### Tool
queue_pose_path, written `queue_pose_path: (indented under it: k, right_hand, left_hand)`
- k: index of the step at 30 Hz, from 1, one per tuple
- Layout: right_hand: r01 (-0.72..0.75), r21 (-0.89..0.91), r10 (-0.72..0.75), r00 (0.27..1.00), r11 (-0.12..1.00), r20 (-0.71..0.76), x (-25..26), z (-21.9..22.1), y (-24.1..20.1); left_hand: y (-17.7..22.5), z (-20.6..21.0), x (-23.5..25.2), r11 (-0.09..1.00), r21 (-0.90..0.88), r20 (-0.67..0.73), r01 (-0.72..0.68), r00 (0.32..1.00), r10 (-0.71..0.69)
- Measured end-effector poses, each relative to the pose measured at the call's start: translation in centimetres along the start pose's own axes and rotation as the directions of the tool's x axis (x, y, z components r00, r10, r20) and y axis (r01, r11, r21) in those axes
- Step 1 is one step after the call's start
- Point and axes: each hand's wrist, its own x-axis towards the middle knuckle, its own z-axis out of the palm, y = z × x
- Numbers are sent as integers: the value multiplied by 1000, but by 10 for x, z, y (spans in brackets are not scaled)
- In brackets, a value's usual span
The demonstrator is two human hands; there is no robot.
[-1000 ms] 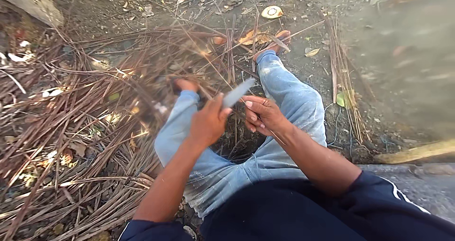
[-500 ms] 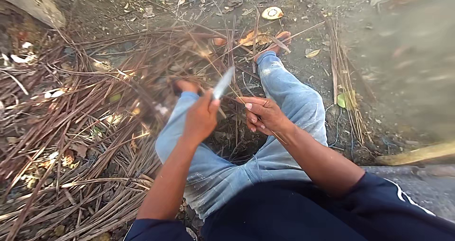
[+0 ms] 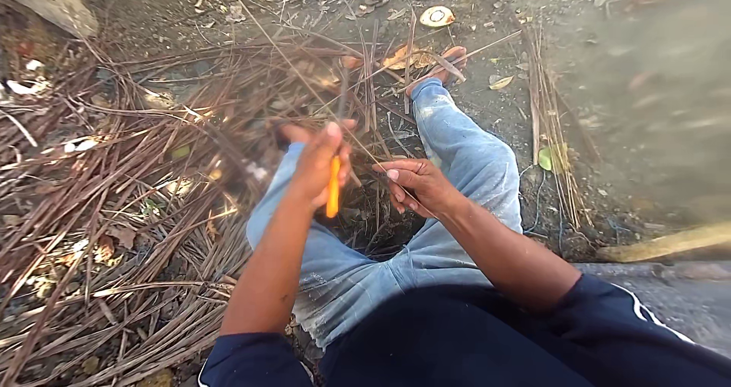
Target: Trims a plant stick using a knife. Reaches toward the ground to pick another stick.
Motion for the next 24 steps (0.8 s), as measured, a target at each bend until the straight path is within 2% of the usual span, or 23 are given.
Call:
queue_pose_path:
  k: [2,3,4,5,7,9,10,11,13,14,17,18,21,22,24]
  right_hand:
    - [-14,14,14,1000,1000,17,-4,-2,2]
    - [-10,27,10,1000,1000,5,-5,-1,2]
    - [0,35,1,1000,999,-17,-5,0,3]
    - [9,44,-7,999,999,-39,-4,2,2]
    - [22,58,-18,997,998,-82,1,5,0]
    - [37,62,-30,994,997,-109,4,6,-2]
    - [37,62,-31,995,997,-100,5,5,-3]
    - [36,71,-30,996,997,-87,4,4,-3]
    - [17,88,-12,998,996,-57,1,1,-2]
    - [10,88,-5,999,996,-54,0,1,-1]
    - [21,101,-14,997,995,-71,3,1,-1]
    - [20,102,-12,997,995,-72,4,1,0]
    - [11,126,-2,997,992,-77,2,0,1]
    - [15,126,-5,997,992,-81,2,-1,1]
    - [41,113,-30,995,993,-94,3,-1,0]
  left_hand:
    - [8,-11,7,1000,6,-88,-21,996,21]
    - [10,-13,9,997,72,-129,-24,991,33]
    - [8,-12,8,975,221,-165,-29,984,67]
    - [3,-8,6,893,449,-181,-28,976,122]
    - [-17,3,-7,574,813,-66,-94,966,252]
    - [-43,10,-15,304,924,134,-233,940,314]
    - [-50,7,-17,226,935,187,-274,920,343]
    - [-51,-1,-16,200,943,183,-267,916,357]
    - [-44,-22,-16,256,955,63,-152,944,323]
    - [-44,-28,-17,249,960,38,-127,942,334]
    - [-54,-17,-24,145,954,194,-261,911,363]
    - [-57,-16,-26,147,946,221,-290,904,365]
    - [-51,-31,-22,214,959,105,-185,935,338]
    - [-51,-32,-22,198,965,97,-173,934,343]
    - [-55,-21,-27,118,965,176,-232,915,362]
